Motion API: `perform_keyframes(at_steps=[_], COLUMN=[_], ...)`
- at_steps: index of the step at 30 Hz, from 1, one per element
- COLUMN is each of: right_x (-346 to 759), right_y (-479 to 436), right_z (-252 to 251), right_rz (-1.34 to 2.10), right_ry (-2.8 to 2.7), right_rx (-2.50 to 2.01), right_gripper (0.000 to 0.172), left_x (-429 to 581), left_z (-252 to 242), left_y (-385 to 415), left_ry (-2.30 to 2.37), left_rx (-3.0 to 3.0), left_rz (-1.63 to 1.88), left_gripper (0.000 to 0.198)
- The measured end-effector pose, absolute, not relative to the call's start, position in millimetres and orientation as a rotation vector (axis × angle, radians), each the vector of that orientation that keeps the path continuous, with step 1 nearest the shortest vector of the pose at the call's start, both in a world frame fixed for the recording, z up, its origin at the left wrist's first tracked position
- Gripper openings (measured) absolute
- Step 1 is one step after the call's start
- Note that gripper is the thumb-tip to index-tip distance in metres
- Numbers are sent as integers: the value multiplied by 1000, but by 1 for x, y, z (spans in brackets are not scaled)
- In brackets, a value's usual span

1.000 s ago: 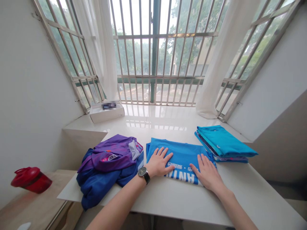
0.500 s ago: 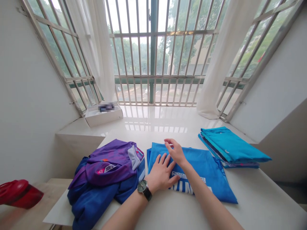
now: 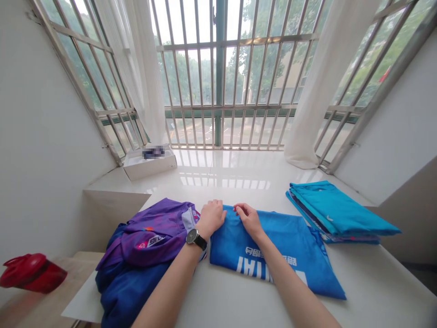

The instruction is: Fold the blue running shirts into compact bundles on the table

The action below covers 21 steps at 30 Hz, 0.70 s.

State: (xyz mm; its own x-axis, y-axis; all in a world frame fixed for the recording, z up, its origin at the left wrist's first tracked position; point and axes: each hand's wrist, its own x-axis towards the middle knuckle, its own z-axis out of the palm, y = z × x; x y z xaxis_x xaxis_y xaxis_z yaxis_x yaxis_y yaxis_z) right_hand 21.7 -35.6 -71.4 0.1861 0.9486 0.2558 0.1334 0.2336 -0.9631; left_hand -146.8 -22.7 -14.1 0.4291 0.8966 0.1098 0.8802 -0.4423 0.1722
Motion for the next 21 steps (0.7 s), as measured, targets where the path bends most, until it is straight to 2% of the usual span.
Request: perform_keyframes(at_steps=[3, 6, 16, 21], right_x=[19, 18, 15, 14], right_y=[-37, -38, -44, -44], right_z=[-70, -70, -66, -67], right_rz=[823, 822, 806, 807], right_ry=[-1277, -1306, -1394, -1393], right_rx=[-1194, -1206, -1239, -1231], right_gripper=[27, 24, 21, 21], left_x=[-150, -152, -150, -150], left_z=[-30, -44, -49, -50], left_y=[-12, -9, -5, -5], left_ry=[1817, 1829, 1604, 1371], left_rx=[2503, 2478, 2304, 2157], left_rz=[357, 409, 734, 912], left_gripper=[35, 34, 16, 25])
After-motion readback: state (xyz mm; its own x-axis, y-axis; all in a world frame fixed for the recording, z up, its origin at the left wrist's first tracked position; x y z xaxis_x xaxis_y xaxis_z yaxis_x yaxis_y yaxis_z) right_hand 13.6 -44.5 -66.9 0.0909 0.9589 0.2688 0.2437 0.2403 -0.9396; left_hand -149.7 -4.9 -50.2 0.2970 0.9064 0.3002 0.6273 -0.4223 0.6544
